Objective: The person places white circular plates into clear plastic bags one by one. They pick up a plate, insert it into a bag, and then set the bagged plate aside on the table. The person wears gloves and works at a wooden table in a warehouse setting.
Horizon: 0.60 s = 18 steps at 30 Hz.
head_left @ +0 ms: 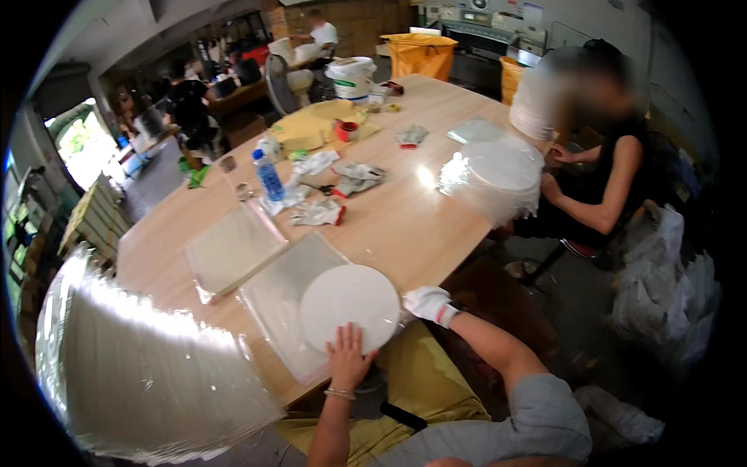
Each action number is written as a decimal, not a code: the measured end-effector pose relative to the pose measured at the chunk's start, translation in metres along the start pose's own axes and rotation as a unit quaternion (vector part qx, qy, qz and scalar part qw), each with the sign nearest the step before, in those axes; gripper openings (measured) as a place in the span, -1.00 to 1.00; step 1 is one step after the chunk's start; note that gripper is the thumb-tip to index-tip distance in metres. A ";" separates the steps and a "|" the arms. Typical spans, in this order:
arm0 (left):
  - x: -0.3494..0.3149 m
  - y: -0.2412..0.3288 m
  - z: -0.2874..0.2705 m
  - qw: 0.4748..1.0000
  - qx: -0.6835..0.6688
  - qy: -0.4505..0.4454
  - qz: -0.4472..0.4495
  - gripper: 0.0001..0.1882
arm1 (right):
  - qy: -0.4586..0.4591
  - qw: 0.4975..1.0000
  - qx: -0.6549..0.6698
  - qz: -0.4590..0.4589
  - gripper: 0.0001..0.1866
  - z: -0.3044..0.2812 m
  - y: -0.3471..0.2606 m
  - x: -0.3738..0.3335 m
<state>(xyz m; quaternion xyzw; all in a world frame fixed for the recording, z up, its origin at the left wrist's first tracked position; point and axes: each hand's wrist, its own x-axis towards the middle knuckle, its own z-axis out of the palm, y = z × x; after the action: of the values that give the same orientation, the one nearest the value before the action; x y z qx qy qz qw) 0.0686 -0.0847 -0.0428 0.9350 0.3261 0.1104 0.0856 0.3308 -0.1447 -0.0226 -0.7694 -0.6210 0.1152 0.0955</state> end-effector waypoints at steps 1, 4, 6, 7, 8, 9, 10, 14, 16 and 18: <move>-0.003 0.002 -0.009 1.000 -0.009 0.001 0.002 -0.32 | 0.023 1.000 0.000 -0.017 -0.73 -0.001 0.001 -0.008; -0.039 0.016 -0.028 0.983 -0.116 0.140 -0.019 -0.42 | 0.078 0.978 0.124 0.145 -0.72 0.010 -0.004 -0.042; -0.074 0.023 -0.008 0.941 -0.225 0.243 -0.064 -0.53 | 0.107 0.933 0.256 0.228 -0.62 0.016 -0.006 -0.054; -0.098 0.025 0.014 0.914 -0.289 0.268 -0.093 -0.59 | 0.099 0.907 0.325 0.249 -0.59 0.028 -0.003 -0.054; -0.116 0.033 0.030 0.860 -0.415 0.232 -0.185 -0.65 | 0.090 0.877 0.389 0.267 -0.57 0.034 0.002 -0.054; -0.128 0.041 0.041 0.777 -0.530 0.197 -0.276 -0.70 | 0.096 0.883 0.386 0.249 -0.51 0.022 -0.016 -0.056; -0.123 0.046 0.044 0.640 -0.677 0.166 -0.324 -0.72 | 0.103 0.882 0.384 0.254 -0.51 0.025 -0.013 -0.055; -0.093 0.036 0.032 0.274 -0.899 0.112 -0.323 -0.79 | -0.016 0.880 0.402 0.253 -0.42 0.040 0.001 -0.051; -0.077 0.024 0.034 0.317 -0.888 0.127 -0.308 -0.80 | 0.016 0.891 0.420 0.174 -0.27 0.033 -0.004 -0.068; -0.069 0.019 0.037 0.422 -0.828 0.158 -0.334 -0.80 | 0.075 0.850 0.481 0.203 -0.25 -0.010 -0.038 -0.092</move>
<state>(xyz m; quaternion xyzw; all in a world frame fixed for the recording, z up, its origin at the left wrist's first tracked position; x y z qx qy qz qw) 0.0366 -0.1460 -0.0846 0.1978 0.3718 0.4359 0.7954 0.2793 -0.2266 0.0031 -0.7428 -0.3088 0.3577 0.4743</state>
